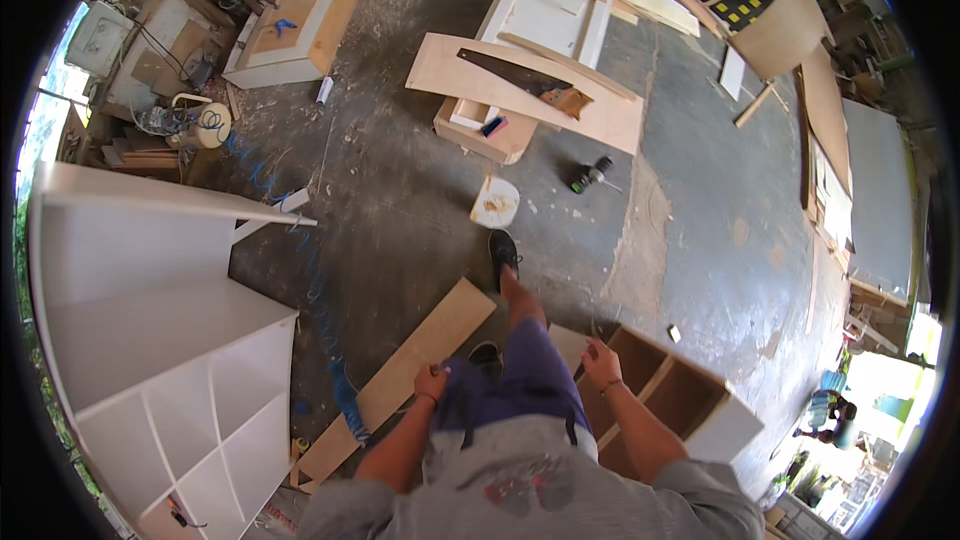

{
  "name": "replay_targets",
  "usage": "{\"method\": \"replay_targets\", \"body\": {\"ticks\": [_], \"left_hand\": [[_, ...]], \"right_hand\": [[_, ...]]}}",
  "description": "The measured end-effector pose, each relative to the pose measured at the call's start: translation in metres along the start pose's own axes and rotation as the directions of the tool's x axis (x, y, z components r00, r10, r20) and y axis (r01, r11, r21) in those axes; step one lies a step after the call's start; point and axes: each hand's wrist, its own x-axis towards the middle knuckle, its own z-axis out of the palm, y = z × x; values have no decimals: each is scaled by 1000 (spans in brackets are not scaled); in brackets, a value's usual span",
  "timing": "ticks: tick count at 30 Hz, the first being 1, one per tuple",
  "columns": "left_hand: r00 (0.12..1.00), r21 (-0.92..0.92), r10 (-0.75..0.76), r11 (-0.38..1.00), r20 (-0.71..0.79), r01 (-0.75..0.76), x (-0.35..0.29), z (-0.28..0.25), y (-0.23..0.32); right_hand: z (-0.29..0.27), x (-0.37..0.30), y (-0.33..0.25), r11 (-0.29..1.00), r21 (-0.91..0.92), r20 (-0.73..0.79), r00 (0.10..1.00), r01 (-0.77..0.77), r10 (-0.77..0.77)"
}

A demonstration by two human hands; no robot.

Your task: The person pours adhesive from a container onto a large wooden panel and a thin wooden strip, then uses a handheld spreader to coat the surfaces evenly.

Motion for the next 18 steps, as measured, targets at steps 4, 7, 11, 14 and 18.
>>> {"method": "replay_targets", "body": {"ticks": [4, 7, 11, 14, 18], "left_hand": [[998, -78, -56, 995, -6, 56, 77, 31, 55], [996, -49, -30, 998, 81, 34, 155, 76, 81], [990, 47, 138, 989, 36, -140, 267, 122, 164], [913, -64, 402, 915, 70, -398, 333, 162, 198], [933, -814, 350, 564, 84, -139, 388, 211, 219]], "right_hand": [[54, 209, -56, 864, -375, 191, 940, 337, -283], [109, 316, -96, 629, -504, 347, 805, 592, -481], [168, 400, -102, 296, -627, 404, 627, 720, -666], [175, 407, -107, 428, -488, 426, 636, 760, -643], [151, 414, -108, 530, -384, 401, 653, 756, -642]]}}
